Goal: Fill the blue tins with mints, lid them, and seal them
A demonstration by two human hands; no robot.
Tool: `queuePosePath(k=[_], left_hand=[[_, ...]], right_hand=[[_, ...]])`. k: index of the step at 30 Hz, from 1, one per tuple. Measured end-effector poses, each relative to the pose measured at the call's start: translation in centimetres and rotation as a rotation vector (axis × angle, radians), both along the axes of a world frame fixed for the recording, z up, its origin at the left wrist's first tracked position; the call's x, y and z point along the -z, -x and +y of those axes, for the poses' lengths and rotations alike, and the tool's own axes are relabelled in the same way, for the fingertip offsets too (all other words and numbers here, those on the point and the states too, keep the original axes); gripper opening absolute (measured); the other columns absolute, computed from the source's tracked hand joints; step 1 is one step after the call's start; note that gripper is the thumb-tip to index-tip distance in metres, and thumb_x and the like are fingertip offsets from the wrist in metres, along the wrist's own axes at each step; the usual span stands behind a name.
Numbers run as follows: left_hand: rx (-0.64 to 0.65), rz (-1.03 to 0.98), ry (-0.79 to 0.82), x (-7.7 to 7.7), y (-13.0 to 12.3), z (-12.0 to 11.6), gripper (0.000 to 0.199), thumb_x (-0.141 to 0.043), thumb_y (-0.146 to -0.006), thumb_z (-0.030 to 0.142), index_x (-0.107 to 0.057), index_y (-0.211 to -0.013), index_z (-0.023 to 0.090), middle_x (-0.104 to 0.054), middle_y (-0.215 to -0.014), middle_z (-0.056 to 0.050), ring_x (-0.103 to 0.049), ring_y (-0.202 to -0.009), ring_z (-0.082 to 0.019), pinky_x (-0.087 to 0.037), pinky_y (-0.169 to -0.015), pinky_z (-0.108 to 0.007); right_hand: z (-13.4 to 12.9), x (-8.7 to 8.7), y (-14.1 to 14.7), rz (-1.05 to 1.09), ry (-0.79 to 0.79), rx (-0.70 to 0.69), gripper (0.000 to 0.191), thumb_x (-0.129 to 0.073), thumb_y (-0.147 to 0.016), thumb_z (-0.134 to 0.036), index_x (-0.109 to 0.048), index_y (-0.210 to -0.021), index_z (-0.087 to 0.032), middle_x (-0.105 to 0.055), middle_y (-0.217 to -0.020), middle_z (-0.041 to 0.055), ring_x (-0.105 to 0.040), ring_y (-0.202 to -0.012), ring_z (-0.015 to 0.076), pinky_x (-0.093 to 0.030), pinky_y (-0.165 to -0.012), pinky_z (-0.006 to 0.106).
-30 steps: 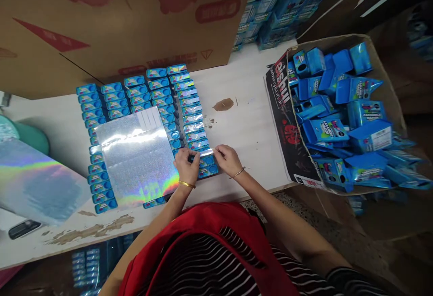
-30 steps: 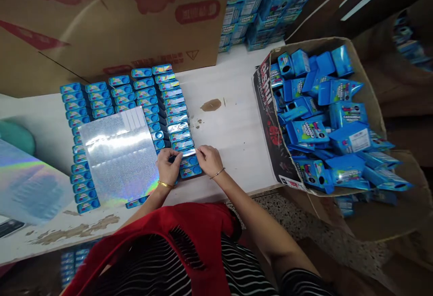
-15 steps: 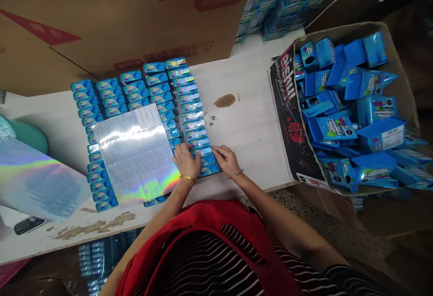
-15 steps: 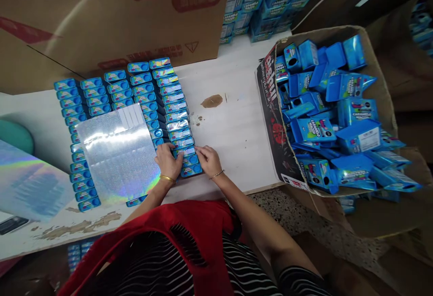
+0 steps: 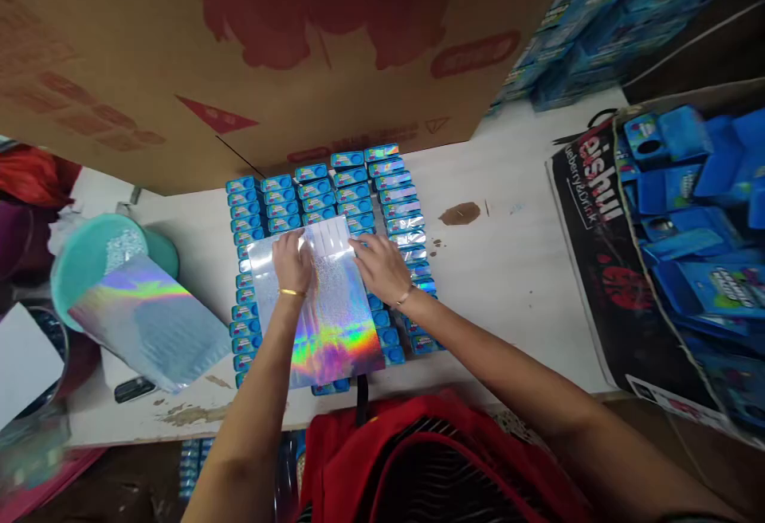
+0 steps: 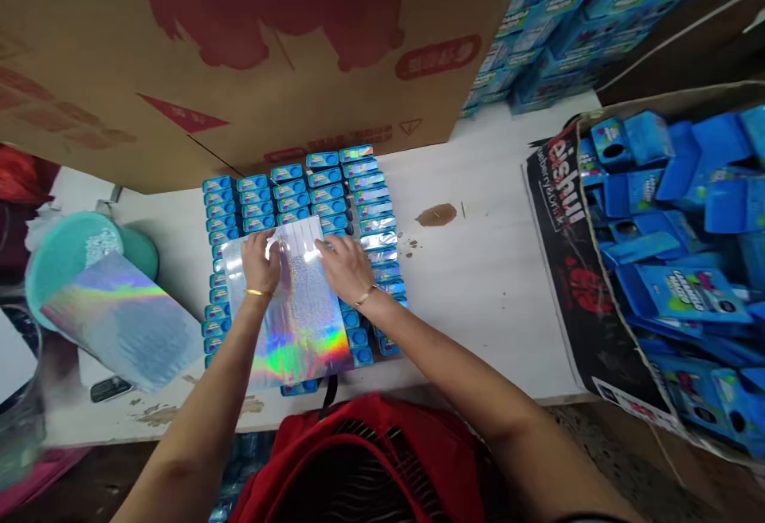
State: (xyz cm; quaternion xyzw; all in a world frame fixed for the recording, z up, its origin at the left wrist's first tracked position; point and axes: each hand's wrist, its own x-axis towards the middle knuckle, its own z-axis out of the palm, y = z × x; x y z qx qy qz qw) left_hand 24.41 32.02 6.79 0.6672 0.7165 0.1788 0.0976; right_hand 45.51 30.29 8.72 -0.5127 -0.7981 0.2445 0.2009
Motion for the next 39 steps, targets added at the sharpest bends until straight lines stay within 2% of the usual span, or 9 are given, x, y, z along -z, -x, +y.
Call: queuePosePath(k=[6,11,18,24,28,30,34,36,39], left_hand=[[0.1,0.235,0.121,1.3,3.5,3.3,0.027,-0.046,-0.09,0.037,-0.061,-0.103,0.019,-0.059,-0.112,-0.013,-0.048,-0.106,-0.031,-0.029,-0.092,-0.045],[0.225,0.11,0.092,1.3,3.9,3.3,0.02,-0.044,-0.092,0.033,-0.06,-0.09,0.02,-0.063,-0.093,-0.007,-0.053,-0.094,-0.024,-0.031,-0.087,-0.039],[0.398,0.214,-0.007,1.0,3.8,2.7,0.026,-0.044,-0.093,0.032,-0.066,-0.103,0.025,-0.066,-0.113,-0.009,-0.052,-0.099,-0.027,-0.031,-0.077,-0.041],[0.339,0.168,-0.066,1.4,2.5,-0.7,0.021,-0.046,-0.091,0.027,-0.066,-0.097,0.023,-0.062,-0.125,-0.009,-0.051,-0.109,-0.028,-0.032,-0.085,-0.043],[0.358,0.049,-0.048,-1.0,0.9,-5.8,0.012,-0.053,-0.087,0.026,-0.063,-0.082,0.02,-0.068,-0.105,-0.009,-0.057,-0.097,-0.024,-0.035,-0.081,-0.039],[0.272,-0.11,-0.043,-2.9,-0.1,-8.2,0.009,-0.058,-0.085,0.027,-0.06,-0.078,0.021,-0.069,-0.085,-0.004,-0.059,-0.084,-0.02,-0.037,-0.079,-0.036],[-0.249,-0.612,-0.082,-6.1,-2.6,-10.7,0.016,-0.067,-0.079,0.033,-0.058,-0.075,0.02,-0.063,-0.073,0.0,-0.059,-0.073,-0.014,-0.042,-0.075,-0.031],[-0.43,-0.861,-0.062,-6.8,-3.9,-10.9,0.021,-0.071,-0.074,0.035,-0.057,-0.075,0.019,-0.061,-0.073,0.001,-0.058,-0.071,-0.013,-0.044,-0.071,-0.028],[-0.479,-1.077,0.007,-6.9,-6.3,-11.2,0.025,-0.076,-0.067,0.033,-0.056,-0.072,0.018,-0.059,-0.07,0.002,-0.057,-0.069,-0.011,-0.045,-0.069,-0.025]], right_hand=[[6.0,2.6,8.5,-0.099,0.022,-0.056,0.042,-0.046,-0.094,-0.025,-0.047,-0.135,-0.017,-0.046,-0.14,0.0143,-0.036,-0.124,0.0296,-0.029,-0.098,0.045],[7.2,3.7,8.6,-0.117,-0.008,-0.099,0.03,-0.037,-0.098,-0.028,-0.064,-0.104,-0.018,-0.062,-0.11,0.0116,-0.044,-0.108,0.026,-0.022,-0.098,0.043],[8.1,3.2,8.8,-0.157,0.14,-0.095,0.029,-0.036,-0.098,-0.027,-0.063,-0.095,-0.016,-0.064,-0.1,0.01,-0.048,-0.098,0.0252,-0.026,-0.083,0.037],[8.0,3.8,8.9,-0.162,0.138,-0.07,0.03,-0.035,-0.098,-0.026,-0.064,-0.096,-0.017,-0.063,-0.1,0.0103,-0.048,-0.097,0.0254,-0.027,-0.083,0.037],[8.1,4.2,8.9,-0.145,0.105,-0.085,0.03,-0.036,-0.097,-0.023,-0.065,-0.096,-0.015,-0.063,-0.099,0.012,-0.047,-0.099,0.026,-0.029,-0.085,0.039],[7.7,3.8,8.6,-0.074,0.067,-0.086,0.028,-0.039,-0.097,-0.025,-0.065,-0.102,-0.015,-0.063,-0.107,0.0133,-0.046,-0.105,0.0266,-0.029,-0.091,0.041],[4.2,1.3,6.0,0.349,0.042,0.0,0.043,-0.035,-0.097,-0.046,-0.063,-0.11,-0.016,-0.06,-0.117,0.0122,-0.047,-0.113,0.0237,-0.032,-0.099,0.039],[0.9,-0.3,3.8,0.593,0.189,0.082,0.055,-0.024,-0.097,-0.056,-0.064,-0.102,-0.018,-0.064,-0.105,0.0097,-0.055,-0.104,0.021,-0.038,-0.093,0.036],[-4.8,-1.9,0.3,0.785,0.511,0.198,0.059,-0.029,-0.09,-0.067,-0.064,-0.095,-0.02,-0.066,-0.092,0.0058,-0.059,-0.091,0.0194,-0.044,-0.083,0.033]])
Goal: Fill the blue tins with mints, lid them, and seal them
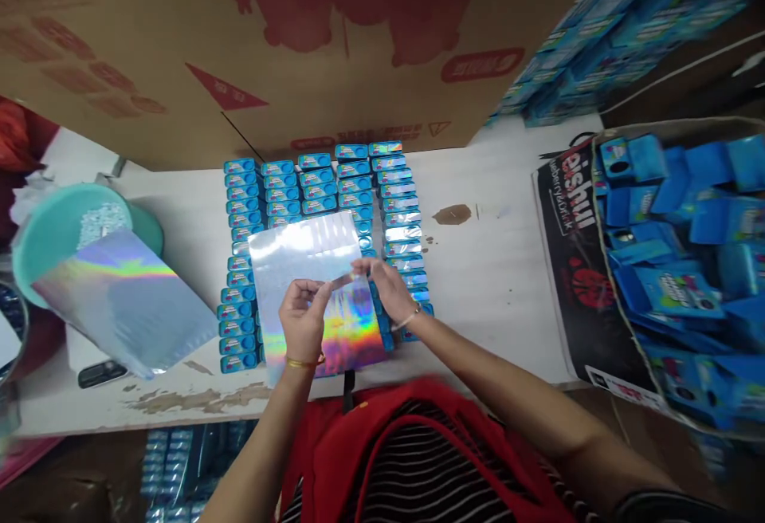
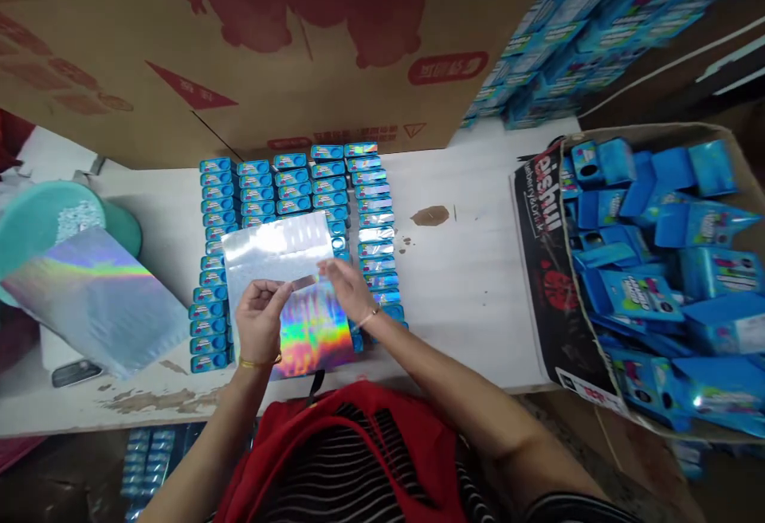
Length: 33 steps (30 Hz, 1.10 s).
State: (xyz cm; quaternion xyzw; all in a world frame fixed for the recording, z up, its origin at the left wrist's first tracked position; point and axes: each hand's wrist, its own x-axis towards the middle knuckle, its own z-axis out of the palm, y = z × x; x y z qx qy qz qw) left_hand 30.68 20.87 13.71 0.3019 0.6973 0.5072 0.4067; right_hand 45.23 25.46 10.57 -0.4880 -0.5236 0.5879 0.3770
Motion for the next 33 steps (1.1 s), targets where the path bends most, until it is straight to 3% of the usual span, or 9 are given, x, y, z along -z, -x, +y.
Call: queuePosePath(k=[3,7,9,12,17,22,29,33], left_hand=[[0.063,-0.131,0.071,0.5,-2.7,-1.0,0.027,-0.078,-0.063,0.034,-0.056,-0.069,0.018,-0.059,-0.066,0.002,-0.055,-0.065,-0.01,-0.044,-0.066,-0.024],[0.179,-0.218,0.192,1.9,-6.5,-3.1,0.029,-0.077,-0.06,0.039,-0.057,-0.066,0.018,-0.056,-0.062,0.003,-0.052,-0.061,-0.011,-0.043,-0.063,-0.025],[0.25,-0.171,0.225,2.8,-8.1,-4.0,0.028,-0.074,-0.062,0.041,-0.057,-0.065,0.019,-0.055,-0.062,0.003,-0.05,-0.06,-0.011,-0.042,-0.062,-0.026],[0.365,0.058,0.179,4.1,-9.9,-4.6,0.021,-0.067,-0.07,0.039,-0.058,-0.065,0.021,-0.056,-0.068,0.001,-0.052,-0.067,-0.014,-0.043,-0.068,-0.029],[0.462,0.461,0.158,5.3,-11.6,-4.0,0.012,-0.064,-0.074,0.028,-0.06,-0.067,0.021,-0.058,-0.084,-0.003,-0.054,-0.088,-0.02,-0.041,-0.084,-0.038],[0.535,0.653,0.226,5.9,-12.6,-3.3,0.009,-0.065,-0.076,0.027,-0.063,-0.071,0.021,-0.059,-0.092,-0.005,-0.053,-0.096,-0.025,-0.036,-0.083,-0.043],[0.611,0.8,0.232,6.7,-13.2,-3.2,0.009,-0.063,-0.077,0.027,-0.06,-0.072,0.02,-0.058,-0.096,-0.008,-0.051,-0.098,-0.028,-0.035,-0.078,-0.042],[0.588,0.844,0.24,6.7,-13.0,-3.1,0.018,-0.065,-0.075,0.028,-0.056,-0.089,0.019,-0.056,-0.099,-0.009,-0.051,-0.1,-0.03,-0.036,-0.078,-0.043]], right_hand=[[-4.5,-0.4,-3.0,0.068,0.196,0.054,0.044,-0.055,-0.08,-0.063,-0.062,-0.085,-0.02,-0.063,-0.078,0.0017,-0.057,-0.075,0.0163,-0.045,-0.073,0.03],[-7.7,-0.3,-6.8,0.049,0.231,0.189,0.036,-0.058,-0.081,-0.054,-0.054,-0.068,-0.021,-0.054,-0.064,-0.0015,-0.051,-0.063,0.0134,-0.043,-0.066,0.027],[-8.7,-0.1,-8.8,-0.022,0.208,0.217,0.033,-0.056,-0.082,-0.05,-0.053,-0.067,-0.021,-0.052,-0.063,-0.0019,-0.048,-0.061,0.0132,-0.041,-0.062,0.026],[-9.8,0.7,-11.3,-0.183,0.14,0.244,0.031,-0.052,-0.085,-0.046,-0.052,-0.067,-0.022,-0.05,-0.063,-0.0016,-0.046,-0.06,0.0138,-0.039,-0.059,0.026],[-9.7,2.9,-13.6,-0.497,-0.014,0.173,0.029,-0.045,-0.089,-0.039,-0.054,-0.068,-0.021,-0.057,-0.067,0.0014,-0.052,-0.067,0.0162,-0.039,-0.067,0.028],[-8.8,4.3,-14.6,-0.753,-0.096,0.072,0.025,-0.046,-0.09,-0.03,-0.06,-0.073,-0.019,-0.063,-0.074,0.0032,-0.056,-0.076,0.0177,-0.035,-0.077,0.031],[-8.5,6.3,-14.9,-0.762,-0.053,0.057,0.023,-0.049,-0.089,-0.031,-0.064,-0.076,-0.019,-0.065,-0.077,0.0028,-0.057,-0.08,0.0178,-0.035,-0.079,0.031],[-9.0,7.3,-14.7,-0.669,0.012,0.157,0.023,-0.054,-0.086,-0.033,-0.067,-0.095,-0.017,-0.063,-0.074,0.0015,-0.056,-0.068,0.0158,-0.04,-0.072,0.029]])
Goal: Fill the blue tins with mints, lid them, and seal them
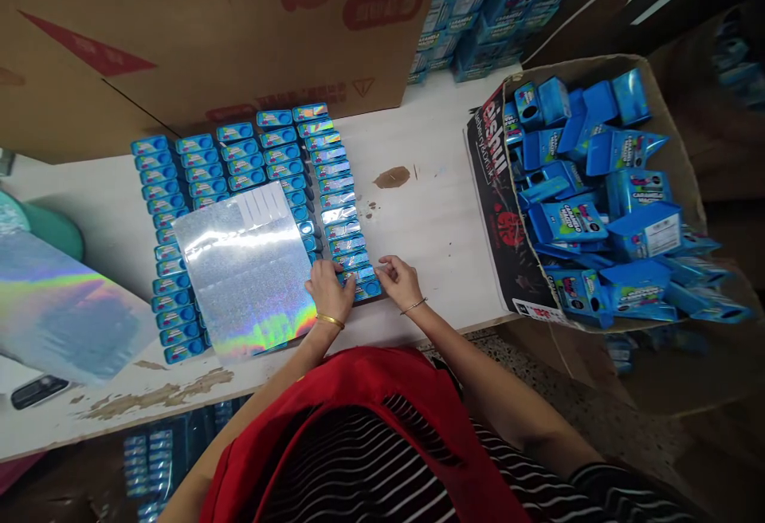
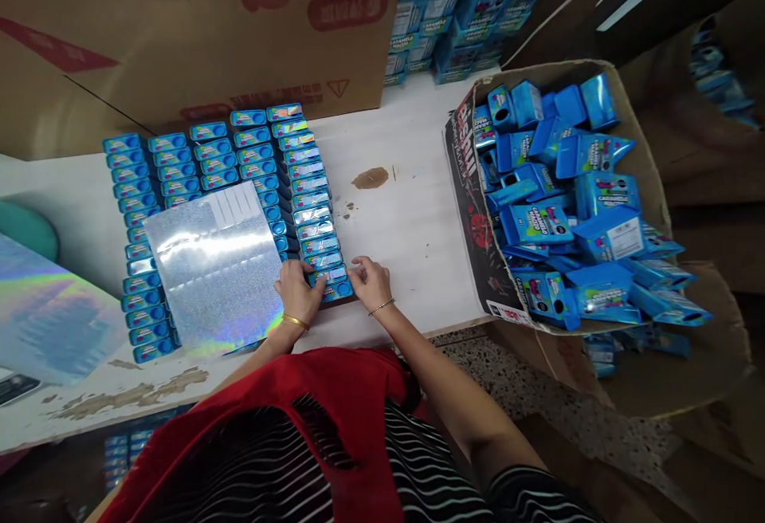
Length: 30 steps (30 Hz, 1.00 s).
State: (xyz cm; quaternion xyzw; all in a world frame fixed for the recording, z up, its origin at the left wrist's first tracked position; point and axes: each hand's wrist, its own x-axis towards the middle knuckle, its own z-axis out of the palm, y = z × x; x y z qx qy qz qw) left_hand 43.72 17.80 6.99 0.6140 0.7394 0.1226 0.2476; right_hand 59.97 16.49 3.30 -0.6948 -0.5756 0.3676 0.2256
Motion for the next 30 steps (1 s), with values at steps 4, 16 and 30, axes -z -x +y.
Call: queuePosePath(k=[4,16,30], left_hand=[[0.02,0.026,0.029,-0.2,0.1,0.4,0.019,-0.064,-0.076,0.029,-0.055,-0.091,0.02,-0.054,-0.102,-0.011,-0.05,-0.101,-0.031,-0.037,-0.078,-0.043],[0.144,-0.169,-0.17,-0.5,6.9,4.1,0.018,-0.05,-0.087,0.027,-0.062,-0.099,0.021,-0.059,-0.093,-0.008,-0.054,-0.093,-0.022,-0.041,-0.082,-0.038],[0.266,0.344,-0.28,2.9,24.0,15.5,0.033,-0.041,-0.092,0.037,-0.062,-0.114,0.025,-0.057,-0.12,-0.013,-0.045,-0.109,-0.032,-0.029,-0.085,-0.045]], right_hand=[[-0.9,0.0,-0.1,0.076,-0.049,-0.07,0.028,-0.047,-0.091,-0.03,-0.07,-0.103,-0.019,-0.066,-0.081,0.0044,-0.058,-0.079,0.0173,-0.041,-0.075,0.03],[4.6,-2.9,2.1,-0.279,-0.163,-0.176,0.04,-0.039,-0.094,-0.027,-0.057,-0.128,-0.014,-0.063,-0.109,0.015,-0.05,-0.099,0.0277,-0.036,-0.084,0.04],[20.4,-1.0,24.8,-0.3,-0.271,-0.614,0.027,-0.038,-0.097,-0.023,-0.058,-0.115,-0.018,-0.055,-0.115,0.0128,-0.042,-0.106,0.0273,-0.032,-0.083,0.038]])
